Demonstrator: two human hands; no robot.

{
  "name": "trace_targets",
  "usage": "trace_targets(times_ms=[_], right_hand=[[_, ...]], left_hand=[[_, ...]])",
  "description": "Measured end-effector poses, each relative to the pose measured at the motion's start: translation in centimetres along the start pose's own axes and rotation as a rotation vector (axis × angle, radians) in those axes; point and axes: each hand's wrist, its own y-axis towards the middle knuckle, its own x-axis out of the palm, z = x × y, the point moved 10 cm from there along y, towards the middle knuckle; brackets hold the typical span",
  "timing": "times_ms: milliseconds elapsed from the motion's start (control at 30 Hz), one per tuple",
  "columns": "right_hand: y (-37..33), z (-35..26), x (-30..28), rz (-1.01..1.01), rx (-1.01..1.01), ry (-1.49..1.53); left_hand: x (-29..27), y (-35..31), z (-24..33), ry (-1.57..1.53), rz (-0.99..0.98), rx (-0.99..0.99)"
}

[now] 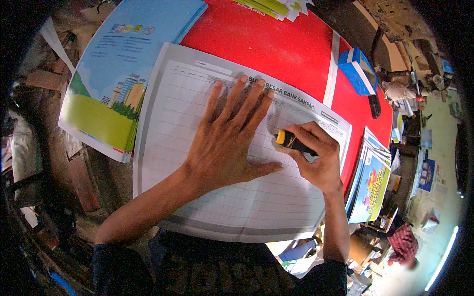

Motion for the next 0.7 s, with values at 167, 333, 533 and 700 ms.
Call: trace_targets(times_ms=[167,333,533,700], right_hand=[[0.7,-0.1,0.3,-0.119,0.062,0.125],[-0.2,0.0,0.2,-0.067,-0.081,0.171],[-1.1,-1.3,0.3,0.005,-0.243,-0.037],[-3.4,-2.5,0.9,0.01,-0.313,-0.14]], left_hand=[[0.3,-0.2,0.1,0.046,0.007,0.023],[0.3,0.2,0.2,-0.012,-0.049,-0.004],[0.0,0.2,0.0,-0.01,-0.066,-0.028],[0.1,0.5,0.3,-0.029,-0.079,-0.036]])
